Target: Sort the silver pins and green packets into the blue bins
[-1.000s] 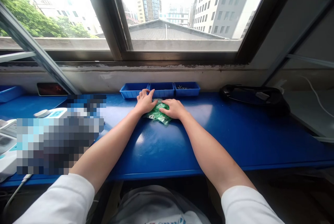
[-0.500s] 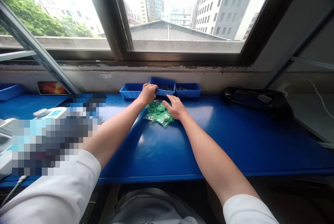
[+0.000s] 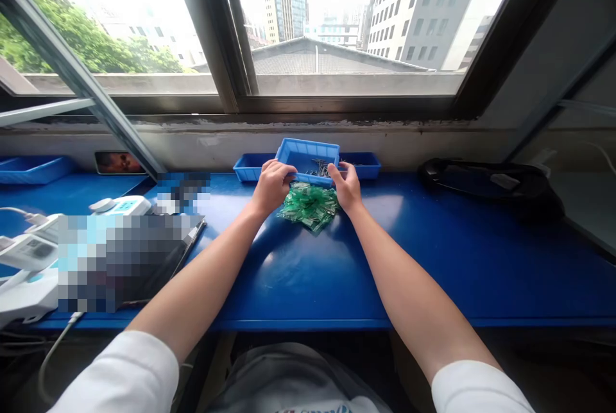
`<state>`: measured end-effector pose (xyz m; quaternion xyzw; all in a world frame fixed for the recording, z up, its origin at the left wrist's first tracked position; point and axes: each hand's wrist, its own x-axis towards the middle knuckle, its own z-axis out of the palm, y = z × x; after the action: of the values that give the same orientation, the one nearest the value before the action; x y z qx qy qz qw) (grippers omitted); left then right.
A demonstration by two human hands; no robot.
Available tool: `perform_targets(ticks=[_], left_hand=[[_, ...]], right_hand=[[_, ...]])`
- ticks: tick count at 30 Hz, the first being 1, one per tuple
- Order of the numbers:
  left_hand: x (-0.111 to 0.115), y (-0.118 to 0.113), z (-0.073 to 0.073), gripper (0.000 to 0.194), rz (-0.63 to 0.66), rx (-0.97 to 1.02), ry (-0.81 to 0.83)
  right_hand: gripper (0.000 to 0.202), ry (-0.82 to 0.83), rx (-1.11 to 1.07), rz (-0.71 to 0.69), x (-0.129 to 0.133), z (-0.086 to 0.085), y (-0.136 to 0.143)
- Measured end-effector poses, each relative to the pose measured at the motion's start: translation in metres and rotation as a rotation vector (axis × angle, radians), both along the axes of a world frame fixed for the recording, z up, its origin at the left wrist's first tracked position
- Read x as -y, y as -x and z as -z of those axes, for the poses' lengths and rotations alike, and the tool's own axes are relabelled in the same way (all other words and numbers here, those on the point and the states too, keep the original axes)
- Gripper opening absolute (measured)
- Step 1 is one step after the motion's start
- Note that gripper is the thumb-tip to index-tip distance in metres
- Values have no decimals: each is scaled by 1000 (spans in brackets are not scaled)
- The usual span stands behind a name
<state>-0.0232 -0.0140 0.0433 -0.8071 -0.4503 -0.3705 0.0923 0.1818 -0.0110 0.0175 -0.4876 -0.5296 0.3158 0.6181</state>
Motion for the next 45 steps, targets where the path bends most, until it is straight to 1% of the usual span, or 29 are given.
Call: perform_targets(ticks=[2,4,6,7,9,11,13,14,15,16,18,19,21,24,26,29,34,39,45], left_hand=[[3,-1,7,28,46,1,-32],[4,-2,14,32,76,8,-56],[4,-4,18,33,86,10,-58],[4,-5,20,32,77,9,-53],[5,-7,23,29,20,16,-41],[8,-9,24,26,-79,53,-38],[12,-9,24,31,-149,103,-36],[14,-9,24,34,-148,117,-33],[15,-9,23,36,-119,118,-25],[17,-9,22,37,-67,105,-13],[19,-8,21,43,54,50,29],[19,-8,21,48,101,15,59],[19,-9,23,61,142,-62,127],[16,-11,30,77,143,-163,227],[14,-11,34,81,145,-197,279],[13,-11,38,80,153,-219,336],[15,-11,37,76,160,-207,411],[15,-12,37,76,113,-117,410],[15,-12,37,64,125,-129,380]], right_hand=[[54,8,-40,-131,-1,1,1],[48,16,-68,-215,-1,1,1],[41,58,-98,-256,-3,2,-1],[38,80,-103,-252,-4,3,-2],[32,102,-85,-179,-6,5,-3],[27,86,-35,-32,-7,7,-3],[26,65,37,130,-7,6,-2],[27,61,75,193,-6,5,-1],[30,58,112,239,-5,5,-1],[35,57,149,267,-4,4,0],[43,49,210,279,-2,4,1],[47,35,235,271,-1,5,2],[51,-11,271,249,0,9,4],[55,-64,341,232,1,15,7],[58,-78,401,215,2,17,10],[63,-108,460,155,5,18,13],[64,-178,469,39,7,18,12],[64,-201,397,-97,9,16,8],[72,-187,325,-142,7,18,8]])
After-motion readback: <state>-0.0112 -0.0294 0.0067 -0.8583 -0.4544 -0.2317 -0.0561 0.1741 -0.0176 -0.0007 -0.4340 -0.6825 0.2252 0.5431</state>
